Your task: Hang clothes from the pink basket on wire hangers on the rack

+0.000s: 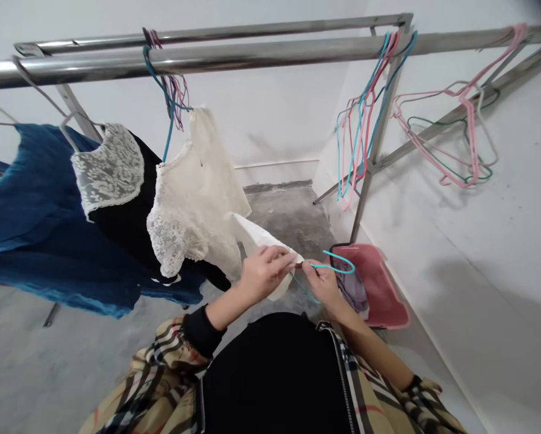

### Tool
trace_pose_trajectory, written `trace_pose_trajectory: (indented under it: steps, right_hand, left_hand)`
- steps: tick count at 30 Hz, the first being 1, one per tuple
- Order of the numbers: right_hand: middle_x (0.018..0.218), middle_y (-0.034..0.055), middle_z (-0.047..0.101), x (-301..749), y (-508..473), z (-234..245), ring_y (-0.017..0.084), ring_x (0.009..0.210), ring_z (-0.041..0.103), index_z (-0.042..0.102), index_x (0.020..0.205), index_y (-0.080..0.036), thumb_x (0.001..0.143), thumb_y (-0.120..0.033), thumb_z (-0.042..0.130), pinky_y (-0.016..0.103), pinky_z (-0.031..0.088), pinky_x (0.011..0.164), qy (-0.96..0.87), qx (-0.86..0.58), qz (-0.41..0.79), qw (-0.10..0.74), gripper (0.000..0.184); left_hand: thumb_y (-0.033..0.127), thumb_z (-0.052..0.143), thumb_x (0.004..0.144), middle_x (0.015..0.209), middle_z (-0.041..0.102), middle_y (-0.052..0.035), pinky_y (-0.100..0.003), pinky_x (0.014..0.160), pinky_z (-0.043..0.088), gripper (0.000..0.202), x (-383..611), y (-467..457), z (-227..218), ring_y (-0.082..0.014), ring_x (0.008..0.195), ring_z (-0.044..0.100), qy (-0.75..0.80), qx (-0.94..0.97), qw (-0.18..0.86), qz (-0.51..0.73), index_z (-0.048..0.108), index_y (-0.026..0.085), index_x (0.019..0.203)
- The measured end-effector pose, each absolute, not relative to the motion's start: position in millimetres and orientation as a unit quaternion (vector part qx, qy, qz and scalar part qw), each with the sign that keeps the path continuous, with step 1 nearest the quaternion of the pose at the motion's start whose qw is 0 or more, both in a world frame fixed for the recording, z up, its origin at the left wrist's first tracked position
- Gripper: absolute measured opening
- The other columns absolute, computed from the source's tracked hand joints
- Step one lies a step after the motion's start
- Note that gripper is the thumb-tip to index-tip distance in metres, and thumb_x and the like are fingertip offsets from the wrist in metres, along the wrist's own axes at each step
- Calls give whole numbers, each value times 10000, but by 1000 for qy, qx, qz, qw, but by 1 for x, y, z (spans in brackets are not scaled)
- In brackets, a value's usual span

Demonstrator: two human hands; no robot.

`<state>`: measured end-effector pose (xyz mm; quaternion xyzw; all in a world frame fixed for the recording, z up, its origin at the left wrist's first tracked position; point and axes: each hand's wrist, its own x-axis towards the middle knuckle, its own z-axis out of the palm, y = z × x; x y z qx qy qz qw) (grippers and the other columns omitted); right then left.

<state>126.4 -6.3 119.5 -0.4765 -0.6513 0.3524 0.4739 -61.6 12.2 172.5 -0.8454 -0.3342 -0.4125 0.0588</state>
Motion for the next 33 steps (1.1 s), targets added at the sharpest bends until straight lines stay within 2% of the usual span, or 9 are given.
trace_pose_trajectory:
  steps: [4,6,9,12,15,18,24,30,33]
  right_hand:
    - [644,21,650,151,3,133,144,617,587,707,727,-178,913,-522,486,249,458,602,-693,-453,324,458,449]
    - [631,22,643,156,9,142,141,602,585,698,706,-174,906,-536,491,252,463,600,-701,-448,317,456,462]
    - [726,38,668,157,13,150,153,664,604,706,791,-177,902,-521,509,276,491,663,-687,-474,274,477,412]
    - [954,98,657,154,6,143,219,908,607,686,1010,-184,889,-486,540,365,497,835,-626,-554,124,535,357]
    - [1004,120,627,145,-6,124,248,994,578,655,1050,-192,893,-436,538,419,479,905,-618,-558,51,552,313]
    - [1002,107,650,133,-10,102,231,953,593,635,1051,-197,886,-410,563,388,494,876,-699,-510,127,485,278]
    - [854,81,644,121,-4,71,196,859,586,589,764,-187,919,-374,500,335,479,819,-760,-467,243,382,259]
    - [860,66,663,140,-16,45,196,882,595,624,857,-157,886,-359,584,349,419,890,-836,-464,258,140,209]
    - [985,113,679,159,-19,43,239,992,585,649,915,-149,916,-331,549,425,355,968,-826,-523,189,91,208]
  left_hand:
    - [332,623,880,1152,680,-71,-431,1008,407,316,-90,34,198,-233,1088,586,-367,-849,155,-346,645,277,1190]
    - [300,576,911,993,713,-40,-395,940,425,283,-99,42,205,-198,933,613,-365,-874,138,-291,653,311,1183]
    - [279,531,931,776,687,-22,-266,655,410,255,-101,43,206,-150,675,560,-375,-894,94,-227,696,323,1120]
    - [295,506,940,750,676,-37,-256,528,300,264,-97,35,206,-149,637,538,-436,-866,79,-230,726,334,1079]
    - [317,493,945,749,679,-34,-272,507,257,270,-94,28,208,-148,635,536,-479,-838,74,-252,743,350,1043]
    - [309,509,935,758,683,-25,-276,516,259,258,-95,27,211,-150,654,542,-497,-824,63,-263,746,362,1024]
    - [327,542,920,784,691,-23,-274,547,288,235,-105,32,213,-159,690,563,-511,-811,45,-282,740,358,1043]
    - [342,548,920,762,691,-14,-270,560,324,229,-124,30,211,-159,709,594,-507,-811,59,-284,742,354,1040]
    - [345,541,922,799,697,-15,-268,575,354,235,-137,30,204,-160,739,614,-503,-819,60,-272,737,350,1052]
